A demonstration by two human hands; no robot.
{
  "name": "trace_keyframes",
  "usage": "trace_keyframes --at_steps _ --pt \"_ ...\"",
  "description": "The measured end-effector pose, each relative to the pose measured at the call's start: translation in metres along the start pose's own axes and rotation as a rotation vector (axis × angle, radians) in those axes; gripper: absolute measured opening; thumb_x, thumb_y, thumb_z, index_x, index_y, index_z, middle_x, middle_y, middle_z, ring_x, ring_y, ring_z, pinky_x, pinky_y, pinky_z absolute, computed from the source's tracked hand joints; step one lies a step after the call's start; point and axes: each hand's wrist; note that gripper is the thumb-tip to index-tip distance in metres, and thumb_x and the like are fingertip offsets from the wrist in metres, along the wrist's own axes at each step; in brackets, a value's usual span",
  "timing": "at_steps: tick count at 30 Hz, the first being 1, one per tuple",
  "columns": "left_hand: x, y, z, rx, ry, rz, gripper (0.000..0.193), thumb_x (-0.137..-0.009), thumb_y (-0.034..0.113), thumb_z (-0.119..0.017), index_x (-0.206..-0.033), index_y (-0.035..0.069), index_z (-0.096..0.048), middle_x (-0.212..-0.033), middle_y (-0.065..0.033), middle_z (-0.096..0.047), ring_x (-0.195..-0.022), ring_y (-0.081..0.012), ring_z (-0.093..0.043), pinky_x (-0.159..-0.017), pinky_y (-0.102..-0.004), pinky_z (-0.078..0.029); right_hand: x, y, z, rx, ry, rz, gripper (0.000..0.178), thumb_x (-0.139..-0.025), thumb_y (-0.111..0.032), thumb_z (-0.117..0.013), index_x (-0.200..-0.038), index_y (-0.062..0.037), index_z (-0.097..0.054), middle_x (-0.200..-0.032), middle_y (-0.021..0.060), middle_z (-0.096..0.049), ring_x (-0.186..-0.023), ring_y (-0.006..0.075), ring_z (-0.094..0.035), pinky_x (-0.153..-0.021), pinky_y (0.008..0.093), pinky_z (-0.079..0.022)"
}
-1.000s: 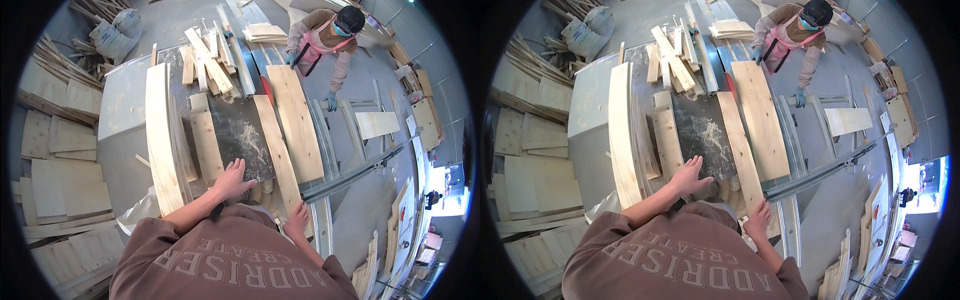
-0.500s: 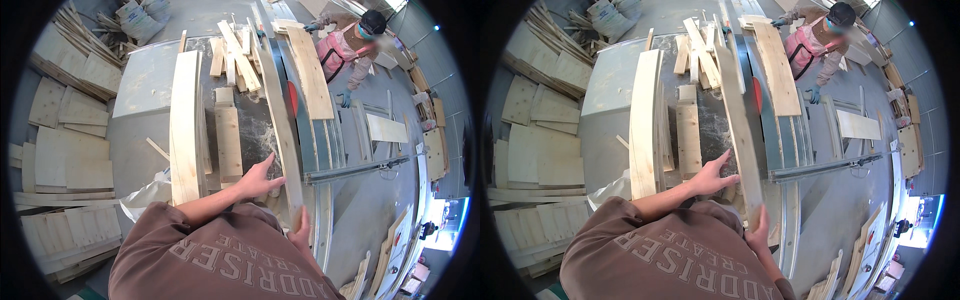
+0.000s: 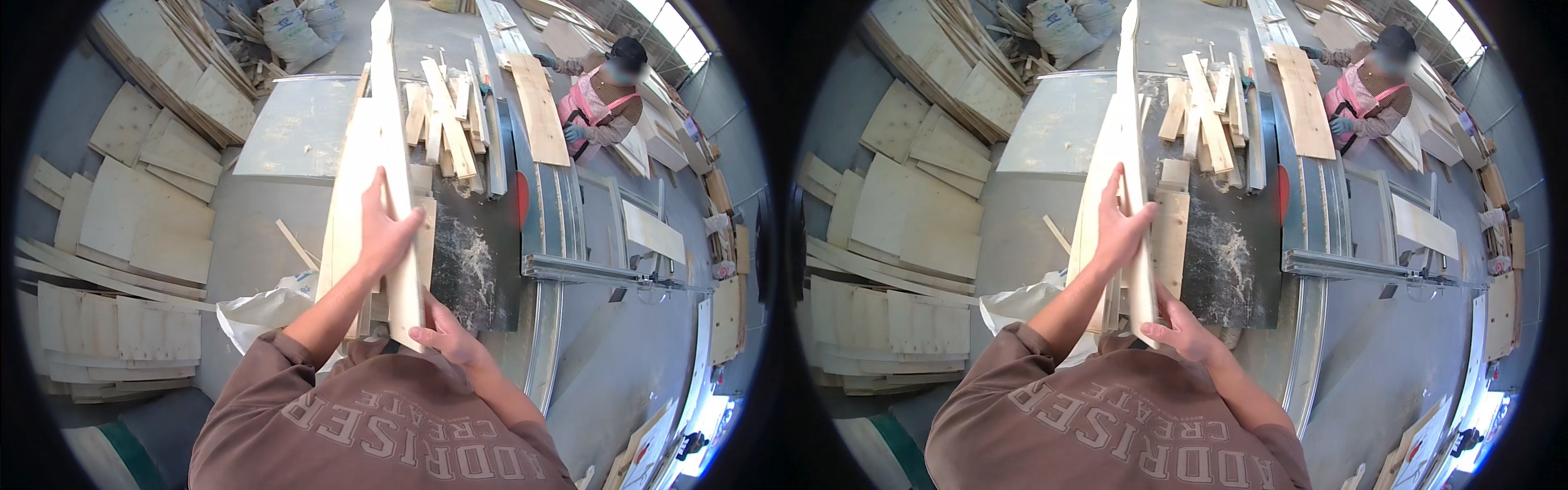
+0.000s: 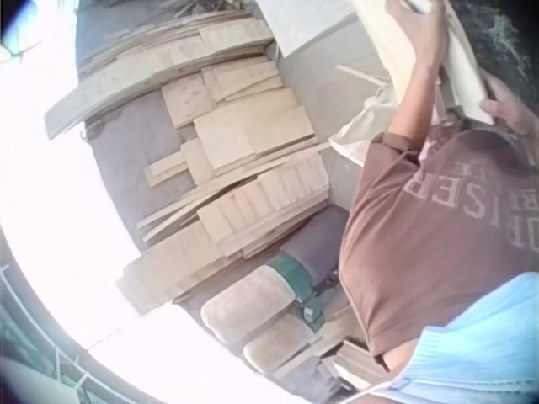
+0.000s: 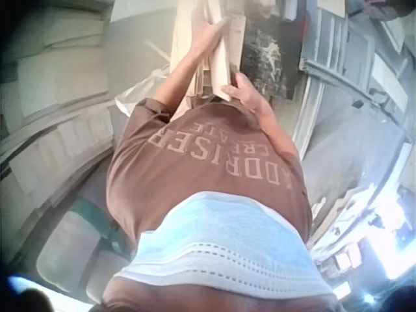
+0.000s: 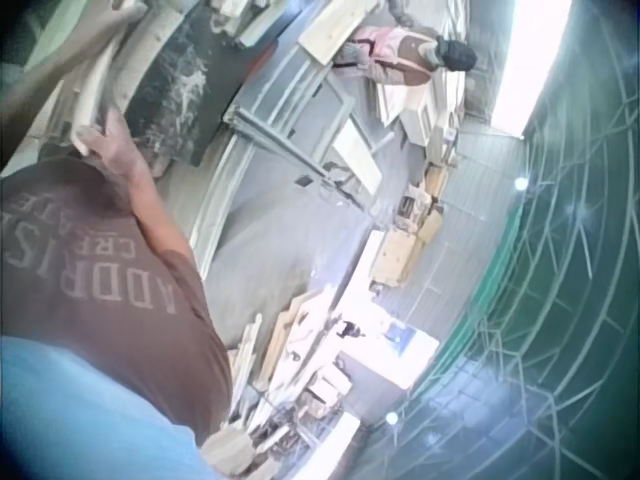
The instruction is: The person feeds wooden planks through a table saw to cut them into smaller pieces. The person repeatedly picks up planks, aligns them on the saw, and pushes them through the blade, then stacks the cut pieces on the table.
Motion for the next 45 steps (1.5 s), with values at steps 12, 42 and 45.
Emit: trace_keyframes --at_steps 12,42,45 --pt "0.108 -0.041 0.098 -0.853 -0.181 0.105 0.107 -0.085 0.041 -0.083 -0.17 0.004 -0.03 -0.166 -0.0327 -0.033 -0.15 -0.0491 -0.039 -0.124 -0.0533 -0.041 0.086 0.087 -0.015 -0.005 0.191 -0.091 0.081 -0.108 -0.03 -0.071 -0.169 0.004 -0.03 -0.151 0.0137 -0.052 -0.123 0.0178 -0.058 -0.111 0.0342 -0.048" --pt "0.228 -0.059 -0.059 -0.711 -0.546 -0.213 0.088 -0.093 0.047 -0.081 -0.153 -0.01 -0.052 -0.154 -0.0347 -0.055 -0.148 -0.0494 -0.048 -0.125 -0.0526 -0.039 0.138 0.226 0.061 -0.172 0.903 -0.031 0.007 -0.098 0.0 -0.057 -0.099 -0.004 -0.063 -0.083 0.0028 -0.063 -0.066 0.0104 -0.057 -0.057 0.0288 -0.047" --pt "0.234 -0.088 -0.083 -0.865 -0.821 -0.055 0.101 -0.095 0.065 -0.073 -0.154 -0.013 -0.049 -0.157 -0.0368 -0.051 -0.153 -0.0515 -0.042 -0.124 -0.0535 -0.042 0.137 0.23 0.061 -0.17 0.905 -0.047 0.01 -0.097 0.003 -0.059 -0.103 -0.0041 -0.063 -0.086 0.004 -0.065 -0.067 0.0107 -0.059 -0.056 0.0287 -0.047"
Point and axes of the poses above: each hand's wrist, its own x-axis away from the middle knuckle, its own z-axis out of the back of the hand, y = z × x
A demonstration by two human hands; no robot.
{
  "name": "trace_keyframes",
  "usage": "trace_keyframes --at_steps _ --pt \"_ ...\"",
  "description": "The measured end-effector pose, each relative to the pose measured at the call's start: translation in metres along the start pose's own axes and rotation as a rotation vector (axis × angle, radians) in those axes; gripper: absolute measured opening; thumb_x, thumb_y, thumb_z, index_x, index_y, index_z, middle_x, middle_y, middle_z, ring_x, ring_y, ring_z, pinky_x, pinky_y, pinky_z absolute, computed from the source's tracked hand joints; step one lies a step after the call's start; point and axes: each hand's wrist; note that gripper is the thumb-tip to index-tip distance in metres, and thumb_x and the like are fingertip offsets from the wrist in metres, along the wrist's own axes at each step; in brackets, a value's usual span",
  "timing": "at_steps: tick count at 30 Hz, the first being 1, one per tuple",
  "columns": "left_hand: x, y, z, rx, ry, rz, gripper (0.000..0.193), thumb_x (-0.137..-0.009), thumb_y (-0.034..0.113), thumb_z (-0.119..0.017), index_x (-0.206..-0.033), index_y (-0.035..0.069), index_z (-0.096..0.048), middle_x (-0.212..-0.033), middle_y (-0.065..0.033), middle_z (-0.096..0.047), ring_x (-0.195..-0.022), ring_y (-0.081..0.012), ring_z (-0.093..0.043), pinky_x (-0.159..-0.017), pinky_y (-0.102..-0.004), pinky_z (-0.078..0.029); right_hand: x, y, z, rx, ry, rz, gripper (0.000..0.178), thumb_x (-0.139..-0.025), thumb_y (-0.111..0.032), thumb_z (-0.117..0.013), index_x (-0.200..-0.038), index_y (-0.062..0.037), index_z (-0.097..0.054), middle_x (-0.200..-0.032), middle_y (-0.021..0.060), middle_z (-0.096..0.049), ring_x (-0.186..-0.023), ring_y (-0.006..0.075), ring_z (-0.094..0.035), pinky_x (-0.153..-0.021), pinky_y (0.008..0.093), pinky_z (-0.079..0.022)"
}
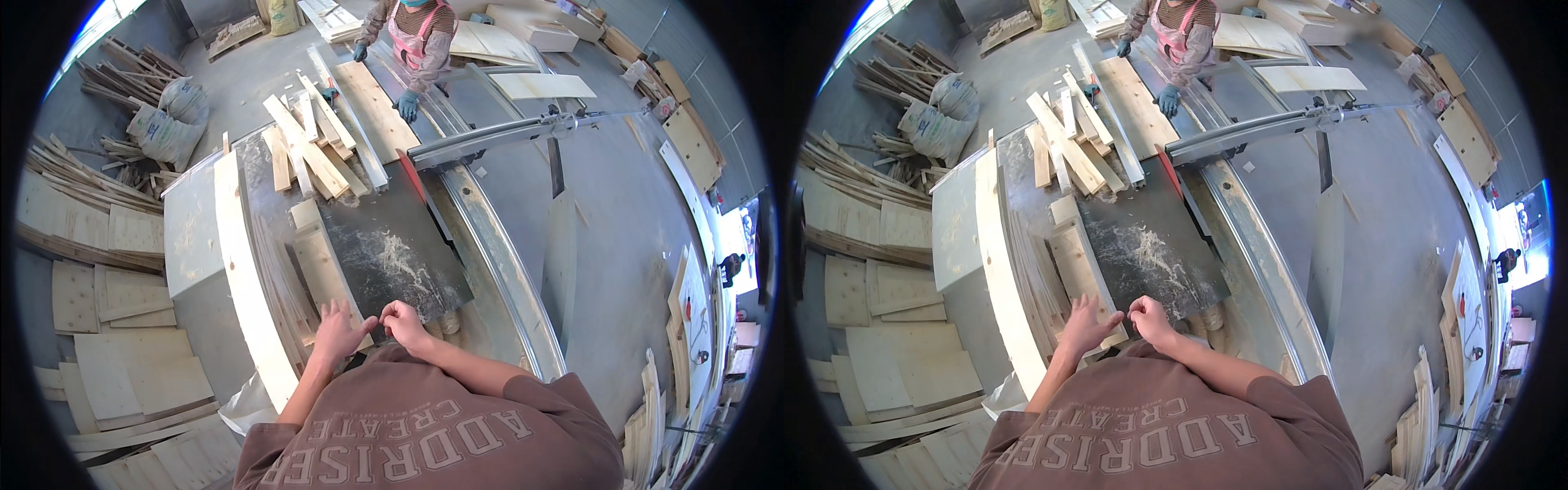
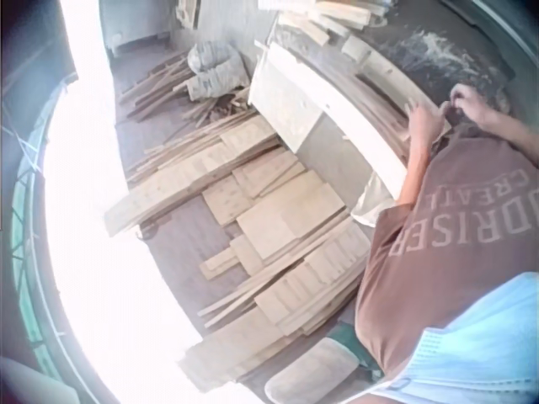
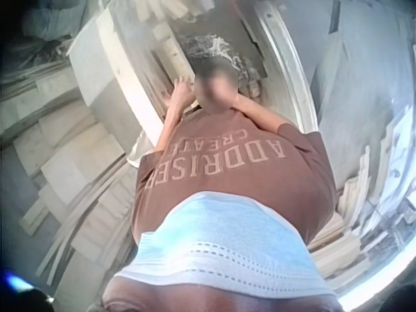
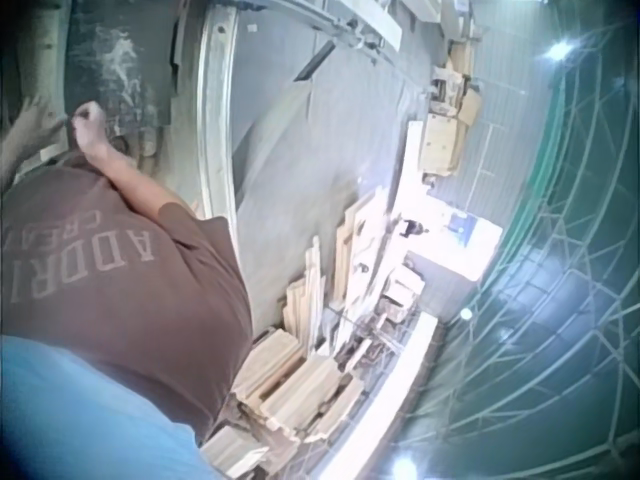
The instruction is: The person feeds wooden planks through a table saw to cut them into smaller pieces. The person repeatedly picks up planks, aligns them on the saw, and pushes them through the blade, then stacks the cut pieces on the table.
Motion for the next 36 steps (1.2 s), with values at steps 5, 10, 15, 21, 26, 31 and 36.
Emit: trace_keyframes --at_steps 5,10,15,21,26,31,36 --pt "-0.016 -0.014 -0.028 -0.039 -0.267 0.025 0.114 -0.092 0.077 -0.07 -0.149 -0.02 -0.048 -0.159 -0.0413 -0.045 -0.155 -0.0539 -0.039 -0.121 -0.0528 -0.046 -0.005 0.002 0.005 -0.139 0.059 -0.074 0.004 -0.097 -0.002 -0.064 -0.099 -0.0044 -0.064 -0.082 0.003 -0.064 -0.062 0.0108 -0.059 -0.056 0.0286 -0.048" --pt "-0.023 -0.015 -0.022 -0.07 -0.295 -0.021 0.116 -0.088 0.078 -0.073 -0.139 -0.024 -0.053 -0.152 -0.0435 -0.049 -0.143 -0.0533 -0.053 -0.113 -0.0516 -0.052 0.001 -0.014 0.003 -0.154 0.128 -0.116 0.003 -0.097 -0.004 -0.067 -0.099 -0.0046 -0.064 -0.08 0.0025 -0.064 -0.062 0.0107 -0.06 -0.057 0.0281 -0.048" --pt "-0.028 -0.01 -0.008 -0.11 -0.343 -0.044 0.112 -0.087 0.075 -0.075 -0.135 -0.025 -0.057 -0.147 -0.0438 -0.053 -0.14 -0.053 -0.056 -0.111 -0.0496 -0.054 -0.003 -0.014 0.0 -0.181 0.116 -0.145 0.004 -0.098 -0.004 -0.068 -0.1 -0.005 -0.065 -0.08 0.0023 -0.064 -0.063 0.0107 -0.06 -0.059 0.0275 -0.049" --pt "-0.023 -0.013 -0.013 -0.117 -0.284 -0.077 0.111 -0.086 0.07 -0.078 -0.14 -0.023 -0.053 -0.144 -0.0401 -0.056 -0.139 -0.0513 -0.057 -0.11 -0.0496 -0.055 -0.005 -0.013 -0.002 -0.155 0.127 -0.138 0.004 -0.099 -0.005 -0.068 -0.099 -0.005 -0.065 -0.083 0.0018 -0.064 -0.064 0.0107 -0.06 -0.059 0.0284 -0.05" --pt "-0.019 -0.015 -0.007 -0.124 -0.334 -0.048 0.111 -0.087 0.074 -0.074 -0.145 -0.018 -0.052 -0.152 -0.0369 -0.052 -0.143 -0.0502 -0.054 -0.112 -0.0495 -0.053 -0.002 -0.003 -0.007 -0.142 0.126 -0.135 0.004 -0.099 -0.005 -0.069 -0.098 -0.0057 -0.065 -0.081 0.0011 -0.064 -0.064 0.0097 -0.06 -0.058 0.028 -0.05" --pt "-0.016 -0.029 -0.019 -0.133 -0.27 -0.102 0.11 -0.085 0.067 -0.079 -0.144 -0.021 -0.05 -0.147 -0.0388 -0.055 -0.141 -0.0506 -0.055 -0.111 -0.0491 -0.054 0.002 0.007 -0.009 -0.126 0.113 -0.119 0.005 -0.1 -0.006 -0.069 -0.097 -0.0065 -0.064 -0.081 0.0007 -0.064 -0.063 0.0091 -0.06 -0.057 0.0276 -0.049" --pt "-0.01 -0.036 -0.023 -0.171 -0.245 -0.13 0.111 -0.085 0.067 -0.079 -0.145 -0.021 -0.049 -0.148 -0.0391 -0.054 -0.14 -0.051 -0.055 -0.112 -0.0492 -0.054 0.007 0.016 -0.011 -0.107 0.135 -0.121 0.005 -0.098 -0.007 -0.07 -0.097 -0.006 -0.065 -0.082 0.0011 -0.064 -0.065 0.0095 -0.06 -0.057 0.0279 -0.049"
Point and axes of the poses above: each hand's wrist, its own x-axis away from the middle knuckle, its own z-axis out of the back of the hand, y = z × x
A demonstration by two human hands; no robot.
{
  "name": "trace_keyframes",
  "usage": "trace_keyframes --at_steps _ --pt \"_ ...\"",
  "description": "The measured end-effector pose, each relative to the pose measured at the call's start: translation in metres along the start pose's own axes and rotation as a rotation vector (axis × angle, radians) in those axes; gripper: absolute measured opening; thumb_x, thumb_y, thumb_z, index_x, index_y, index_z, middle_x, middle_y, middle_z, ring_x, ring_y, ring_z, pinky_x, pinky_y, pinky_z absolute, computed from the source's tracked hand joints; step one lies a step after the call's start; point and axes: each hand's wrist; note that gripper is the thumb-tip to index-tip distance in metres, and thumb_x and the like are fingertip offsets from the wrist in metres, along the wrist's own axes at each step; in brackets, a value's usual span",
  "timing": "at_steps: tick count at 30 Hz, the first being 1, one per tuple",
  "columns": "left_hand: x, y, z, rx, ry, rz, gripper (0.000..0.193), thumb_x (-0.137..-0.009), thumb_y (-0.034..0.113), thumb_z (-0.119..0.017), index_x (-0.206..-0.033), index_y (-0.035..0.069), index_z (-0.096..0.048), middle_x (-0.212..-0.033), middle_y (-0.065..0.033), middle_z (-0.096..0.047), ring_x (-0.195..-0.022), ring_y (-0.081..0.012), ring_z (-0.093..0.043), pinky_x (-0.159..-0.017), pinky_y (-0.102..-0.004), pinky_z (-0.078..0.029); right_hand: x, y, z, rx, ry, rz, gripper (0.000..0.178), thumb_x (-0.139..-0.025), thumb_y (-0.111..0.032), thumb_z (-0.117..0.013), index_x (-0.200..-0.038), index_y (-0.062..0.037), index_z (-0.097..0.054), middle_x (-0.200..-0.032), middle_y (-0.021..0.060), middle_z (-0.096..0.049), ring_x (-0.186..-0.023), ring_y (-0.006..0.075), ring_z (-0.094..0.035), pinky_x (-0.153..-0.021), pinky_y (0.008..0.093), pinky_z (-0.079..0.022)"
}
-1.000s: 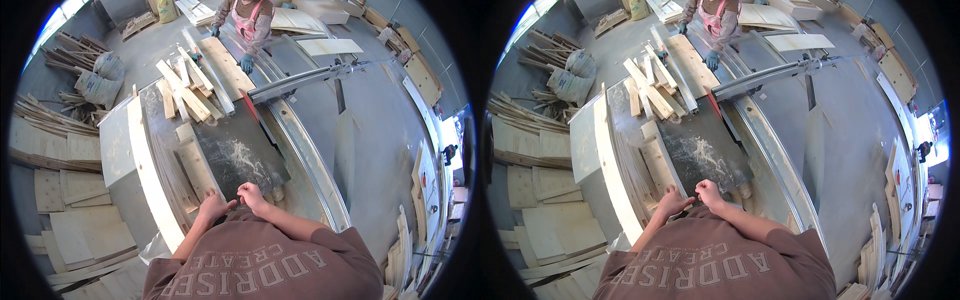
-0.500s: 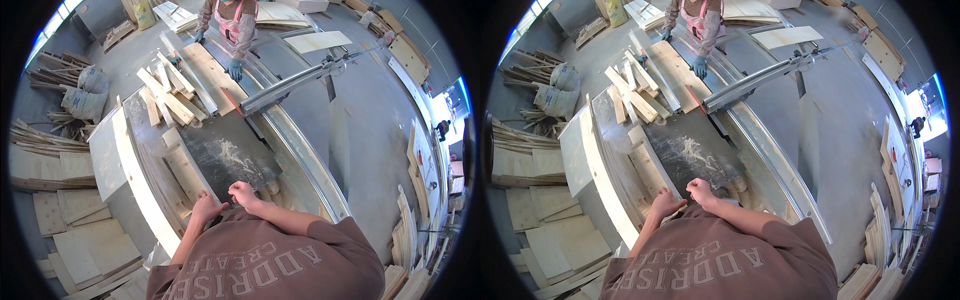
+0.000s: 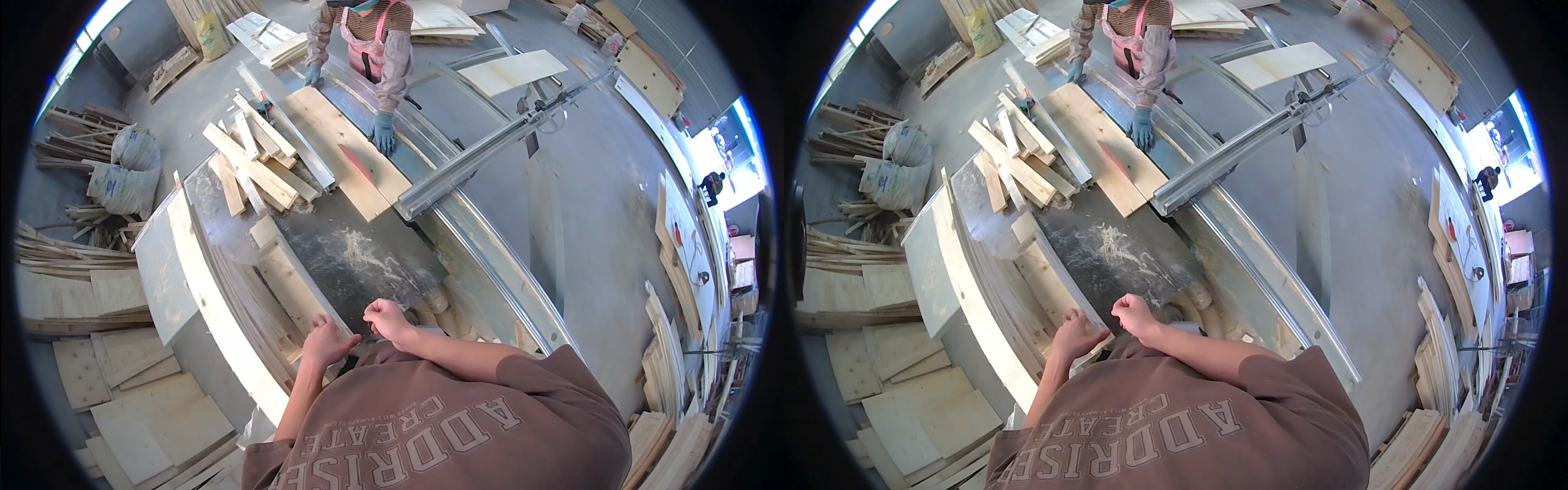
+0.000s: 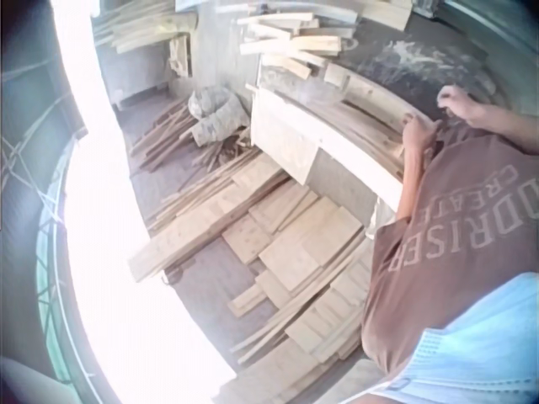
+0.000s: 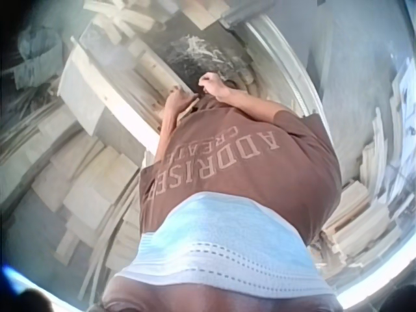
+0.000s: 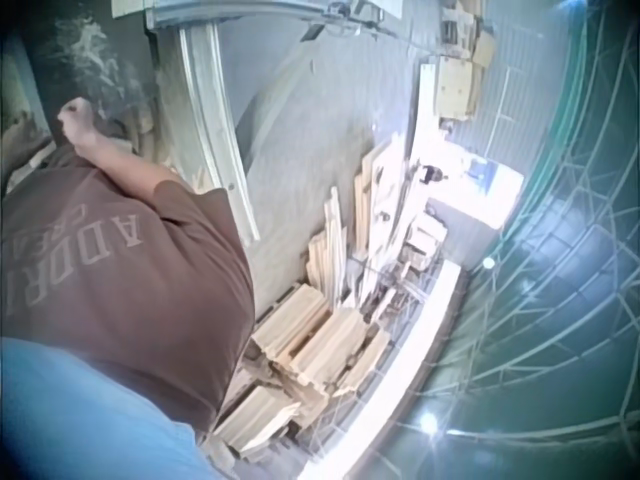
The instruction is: The person feeds wooden planks through a table saw to cut them into smaller pieces. The person repeatedly picks up planks, aligns them on the saw, and pushes them through the blade, then stacks the cut pieces on the table.
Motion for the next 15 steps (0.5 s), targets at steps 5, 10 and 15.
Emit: trace_keyframes --at_steps 5,10,15 --pt "0.003 -0.011 -0.017 -0.023 0.033 -0.007 0.11 -0.084 0.067 -0.08 -0.144 -0.02 -0.049 -0.147 -0.0384 -0.055 -0.14 -0.0515 -0.055 -0.112 -0.0495 -0.054 -0.014 0.017 0.01 0.091 0.074 0.092 0.006 -0.095 -0.008 -0.072 -0.095 -0.0055 -0.067 -0.082 0.0025 -0.066 -0.068 0.0124 -0.063 -0.06 0.0311 -0.05" --pt "0.008 -0.001 -0.003 -0.033 -0.09 0.028 0.117 -0.088 0.069 -0.075 -0.155 -0.02 -0.038 -0.16 -0.0419 -0.043 -0.149 -0.0514 -0.048 -0.117 -0.0496 -0.049 -0.045 0.03 0.045 0.367 0.306 0.275 0.015 -0.087 -0.014 -0.077 -0.084 -0.0036 -0.067 -0.079 0.0109 -0.071 -0.073 0.0246 -0.069 -0.068 0.0411 -0.055" --pt "0.008 -0.004 -0.013 -0.052 -0.057 0.025 0.113 -0.087 0.064 -0.077 -0.152 -0.02 -0.04 -0.156 -0.0404 -0.046 -0.145 -0.0507 -0.052 -0.116 -0.0492 -0.051 -0.06 0.037 0.081 1.004 0.435 0.264 0.043 -0.091 -0.02 -0.074 -0.124 -0.0003 -0.056 -0.133 0.0241 -0.057 -0.127 0.0441 -0.058 -0.104 0.0536 -0.051"
Point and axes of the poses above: each hand's wrist, its own x-axis away from the middle knuckle, its own z-axis out of the back of the hand, y = z × x
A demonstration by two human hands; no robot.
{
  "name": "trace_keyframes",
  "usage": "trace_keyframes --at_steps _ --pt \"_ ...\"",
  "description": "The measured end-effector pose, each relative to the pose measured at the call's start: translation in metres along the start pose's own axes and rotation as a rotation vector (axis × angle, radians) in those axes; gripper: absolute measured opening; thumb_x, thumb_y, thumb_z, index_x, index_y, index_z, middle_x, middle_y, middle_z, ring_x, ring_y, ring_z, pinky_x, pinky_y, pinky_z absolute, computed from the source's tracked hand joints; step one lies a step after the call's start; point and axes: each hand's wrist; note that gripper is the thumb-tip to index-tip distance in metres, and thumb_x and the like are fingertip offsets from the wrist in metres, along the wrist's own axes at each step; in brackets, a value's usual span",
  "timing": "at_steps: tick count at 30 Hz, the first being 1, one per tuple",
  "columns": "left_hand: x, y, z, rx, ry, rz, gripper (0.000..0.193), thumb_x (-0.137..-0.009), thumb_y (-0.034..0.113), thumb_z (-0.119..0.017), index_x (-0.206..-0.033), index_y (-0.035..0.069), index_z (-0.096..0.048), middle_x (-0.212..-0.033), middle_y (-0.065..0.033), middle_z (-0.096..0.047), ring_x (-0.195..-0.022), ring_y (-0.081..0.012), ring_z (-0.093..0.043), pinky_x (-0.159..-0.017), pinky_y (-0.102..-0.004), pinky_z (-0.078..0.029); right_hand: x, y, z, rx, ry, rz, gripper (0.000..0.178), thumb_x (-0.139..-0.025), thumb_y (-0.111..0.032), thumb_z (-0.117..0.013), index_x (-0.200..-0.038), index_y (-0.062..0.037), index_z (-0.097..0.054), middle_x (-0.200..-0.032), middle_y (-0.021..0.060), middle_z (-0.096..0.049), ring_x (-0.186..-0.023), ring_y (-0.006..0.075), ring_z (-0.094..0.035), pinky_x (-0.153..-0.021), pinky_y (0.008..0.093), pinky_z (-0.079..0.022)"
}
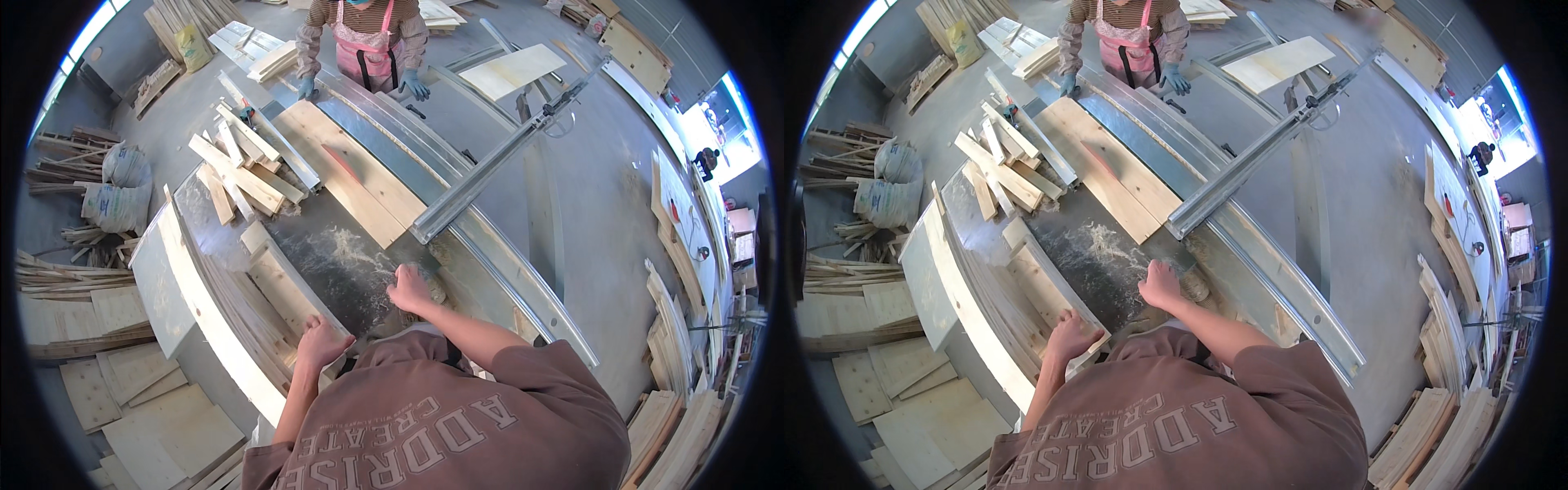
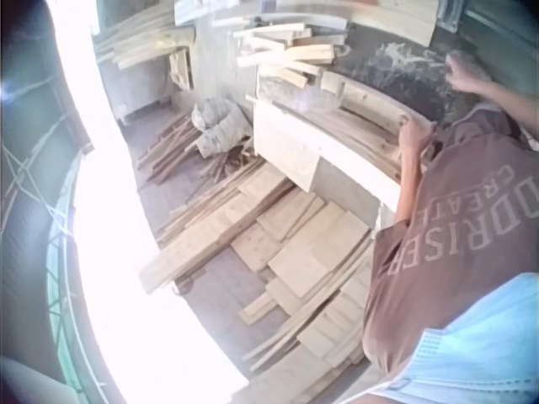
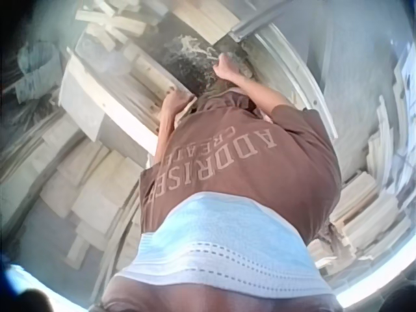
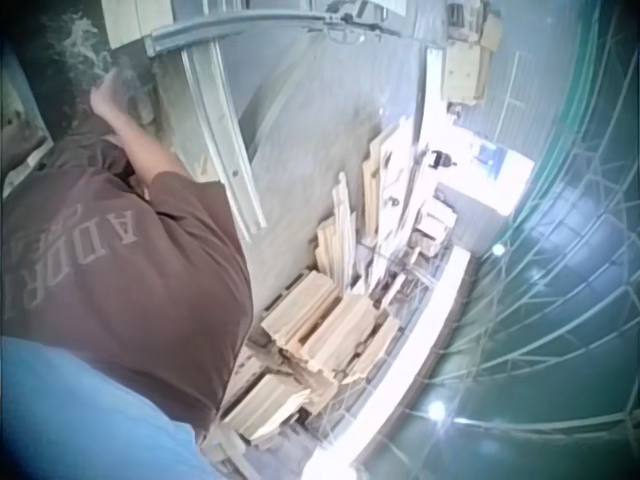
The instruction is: The person feeds wooden planks through a table saw to cut them into smaller pieces. The person repeatedly picks up planks, aligns them on the saw, and pushes them through the blade, then stacks the cut pieces on the table.
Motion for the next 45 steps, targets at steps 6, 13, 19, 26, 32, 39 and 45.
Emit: trace_keyframes --at_steps 6,13,19,26,32,39,45 --pt "-0.005 -0.015 -0.02 0.007 0.054 0.0 0.107 -0.085 0.058 -0.081 -0.148 -0.02 -0.043 -0.156 -0.0407 -0.046 -0.146 -0.0524 -0.049 -0.116 -0.0491 -0.051 -0.011 0.02 0.0 0.456 0.122 0.279 0.058 -0.084 -0.02 -0.08 -0.132 0.0032 -0.058 -0.133 0.0215 -0.055 -0.129 0.0392 -0.054 -0.106 0.0502 -0.048" --pt "-0.009 -0.029 -0.035 0.006 0.08 -0.055 0.111 -0.085 0.06 -0.08 -0.15 -0.021 -0.041 -0.158 -0.0426 -0.044 -0.146 -0.0533 -0.048 -0.118 -0.0483 -0.05 -0.02 0.047 -0.018 0.806 0.36 0.468 0.064 -0.094 -0.016 -0.068 -0.152 0.0043 -0.052 -0.149 0.0223 -0.052 -0.14 0.0377 -0.049 -0.12 0.0483 -0.04" --pt "-0.005 -0.027 -0.031 -0.035 0.011 -0.01 0.116 -0.089 0.064 -0.075 -0.159 -0.018 -0.032 -0.166 -0.0419 -0.035 -0.154 -0.0531 -0.04 -0.123 -0.0514 -0.044 -0.023 0.071 -0.037 0.916 0.359 0.497 0.068 -0.099 -0.02 -0.061 -0.161 0.0031 -0.044 -0.16 0.022 -0.046 -0.15 0.039 -0.043 -0.127 0.0517 -0.033" --pt "-0.003 -0.032 -0.038 -0.023 0.072 -0.027 0.112 -0.087 0.06 -0.078 -0.153 -0.021 -0.038 -0.16 -0.0417 -0.042 -0.148 -0.0535 -0.047 -0.119 -0.049 -0.048 -0.023 0.086 -0.053 0.953 0.261 0.394 0.079 -0.101 -0.019 -0.061 -0.17 0.0022 -0.03 -0.175 0.0239 -0.031 -0.161 0.0384 -0.031 -0.133 0.0532 -0.023" --pt "-0.011 -0.034 -0.047 -0.046 0.085 -0.019 0.111 -0.086 0.057 -0.079 -0.153 -0.022 -0.039 -0.159 -0.0439 -0.042 -0.146 -0.0543 -0.048 -0.119 -0.0495 -0.048 -0.022 0.093 -0.057 0.892 0.16 0.262 0.082 -0.102 -0.02 -0.059 -0.171 0.0072 -0.022 -0.177 0.0262 -0.025 -0.164 0.0402 -0.026 -0.135 0.0536 -0.019" --pt "-0.017 -0.041 -0.051 -0.057 0.048 0.027 0.116 -0.087 0.059 -0.078 -0.158 -0.021 -0.033 -0.164 -0.0459 -0.034 -0.153 -0.0564 -0.04 -0.124 -0.0496 -0.043 -0.003 0.124 -0.085 0.893 0.309 0.234 0.074 -0.106 -0.019 -0.051 -0.169 0.0103 -0.024 -0.177 0.0279 -0.025 -0.163 0.0411 -0.028 -0.135 0.0543 -0.021" --pt "-0.026 -0.05 -0.063 -0.123 0.077 0.041 0.112 -0.087 0.06 -0.076 -0.155 -0.02 -0.037 -0.164 -0.041 -0.037 -0.151 -0.0516 -0.043 -0.121 -0.0491 -0.046 0.01 0.15 -0.101 0.887 0.314 0.232 0.076 -0.105 -0.018 -0.052 -0.168 0.0117 -0.024 -0.177 0.0301 -0.024 -0.163 0.0419 -0.03 -0.135 0.0552 -0.02"
Point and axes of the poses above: each hand's wrist, its own x-axis away from the middle knuckle, its own z-axis out of the back of the hand, y = z × x
